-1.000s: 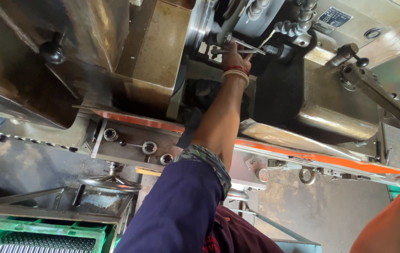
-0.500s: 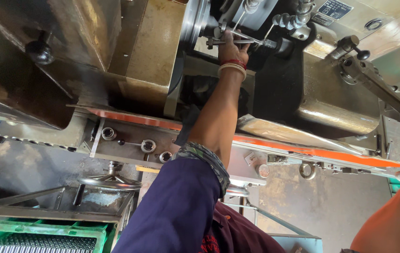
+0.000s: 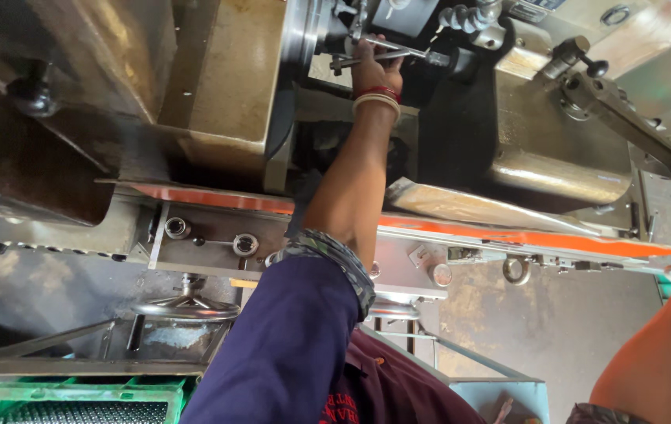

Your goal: The person operates a metal forming machine by inserting cylindrical metal rods into the machine, pulling a lever to activate the forming process, and then removing the formed parts. The person places the finished parts into a green tray and occasionally uses a caliper to measure the parts.

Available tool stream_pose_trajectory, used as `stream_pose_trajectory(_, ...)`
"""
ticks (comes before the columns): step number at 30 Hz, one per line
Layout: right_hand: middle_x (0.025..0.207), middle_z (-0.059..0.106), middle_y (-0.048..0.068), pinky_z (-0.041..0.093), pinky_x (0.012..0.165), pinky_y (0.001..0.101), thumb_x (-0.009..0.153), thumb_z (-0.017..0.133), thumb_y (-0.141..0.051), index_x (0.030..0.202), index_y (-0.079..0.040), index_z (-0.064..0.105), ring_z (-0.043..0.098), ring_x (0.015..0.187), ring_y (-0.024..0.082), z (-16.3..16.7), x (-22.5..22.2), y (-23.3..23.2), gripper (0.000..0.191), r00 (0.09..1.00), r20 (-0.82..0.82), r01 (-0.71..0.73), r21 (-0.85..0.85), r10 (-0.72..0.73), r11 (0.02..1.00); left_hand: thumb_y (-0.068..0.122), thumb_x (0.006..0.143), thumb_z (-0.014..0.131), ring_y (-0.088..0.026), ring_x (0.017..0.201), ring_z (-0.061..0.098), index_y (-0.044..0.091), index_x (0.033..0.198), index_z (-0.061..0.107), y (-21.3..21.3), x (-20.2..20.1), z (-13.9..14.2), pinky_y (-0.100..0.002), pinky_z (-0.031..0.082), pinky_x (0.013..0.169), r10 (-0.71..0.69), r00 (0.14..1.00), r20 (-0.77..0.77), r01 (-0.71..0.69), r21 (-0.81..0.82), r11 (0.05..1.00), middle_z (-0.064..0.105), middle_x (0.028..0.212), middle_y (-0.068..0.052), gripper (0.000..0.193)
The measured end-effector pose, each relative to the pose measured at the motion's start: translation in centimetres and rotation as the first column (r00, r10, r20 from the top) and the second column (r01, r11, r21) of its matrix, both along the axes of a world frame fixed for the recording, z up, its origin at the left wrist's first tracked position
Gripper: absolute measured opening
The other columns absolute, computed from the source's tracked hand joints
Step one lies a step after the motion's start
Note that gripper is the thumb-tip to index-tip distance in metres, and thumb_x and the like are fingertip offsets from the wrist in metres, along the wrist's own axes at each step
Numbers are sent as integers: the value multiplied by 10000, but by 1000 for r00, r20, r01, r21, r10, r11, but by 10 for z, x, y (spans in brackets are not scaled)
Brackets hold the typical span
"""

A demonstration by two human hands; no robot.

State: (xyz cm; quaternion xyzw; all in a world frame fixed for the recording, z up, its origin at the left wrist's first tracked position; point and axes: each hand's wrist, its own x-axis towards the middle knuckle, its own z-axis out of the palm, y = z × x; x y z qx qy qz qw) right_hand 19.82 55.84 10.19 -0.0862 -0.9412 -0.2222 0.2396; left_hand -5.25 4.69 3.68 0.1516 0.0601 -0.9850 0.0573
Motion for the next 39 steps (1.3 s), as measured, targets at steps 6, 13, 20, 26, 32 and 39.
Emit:
stream_pose_trajectory(6, 852, 635, 97, 456, 688, 340, 991, 576, -146, 1051, -16, 675, 599, 756, 191, 2, 20, -29, 175, 999, -36, -22, -58, 20, 998, 247, 1073, 516, -257, 1221, 586, 95, 1319, 542, -4, 6, 9, -613, 455, 1063, 2, 1000, 31, -2, -3, 1000, 585, 1270, -109, 290)
stream_pose_trajectory(13, 844, 621, 103, 451, 690, 349, 970, 584, -141, 1048, -7, 664, 588, 757, 201, 3, 25, -12, 175, 993, -79, -93, -140, 82, 986, 236, 1073, 515, -253, 1201, 584, 103, 1300, 545, -7, 2, 12, -664, 446, 1016, 14, 1000, 12, -13, -35, 999, 592, 1242, -89, 265)
stream_pose_trajectory(20, 836, 608, 108, 446, 692, 359, 948, 591, -136, 1044, 2, 652, 578, 758, 211, -2, 56, -119, 179, 831, -465, -470, -294, 305, 833, 147, 836, 674, -217, 1162, 636, 104, 1107, 680, -6, 12, -8, -400, 506, 1024, 69, 998, -1, -17, -973, 229, 664, 1246, -73, 275)
stream_pose_trajectory(26, 837, 629, 164, 477, 729, 406, 804, 693, -92, 980, 6, 703, 625, 816, 279, -65, 93, -383, 202, 585, -171, -648, -686, 793, 331, 162, 876, 716, -210, 991, 723, 137, 1063, 741, -32, 60, 18, -322, 593, 748, -207, 920, -332, -332, -943, 35, 740, 1047, -25, 191)
stream_pose_trajectory(32, 1039, 724, 209, 535, 803, 519, 947, 727, -221, 1253, -114, 595, 706, 933, 383, -190, 64, -626, 350, 121, 353, -279, -885, 928, 373, 349, 991, 748, -258, 832, 673, -65, 1037, 733, -165, 180, 86, -348, 481, 705, -282, 957, -66, -112, -982, -152, 705, 937, -148, 416)
stream_pose_trajectory(39, 814, 689, 234, 533, 673, 505, 754, 735, -140, 1378, -100, 401, 696, 760, 377, -215, 42, -721, 709, 277, 250, -143, -944, 928, 297, 275, 1073, 646, -8, 710, 486, 83, 1176, 580, -361, 346, 37, -200, 359, 551, 40, 990, -134, -130, -987, -95, 664, 898, 65, 228)
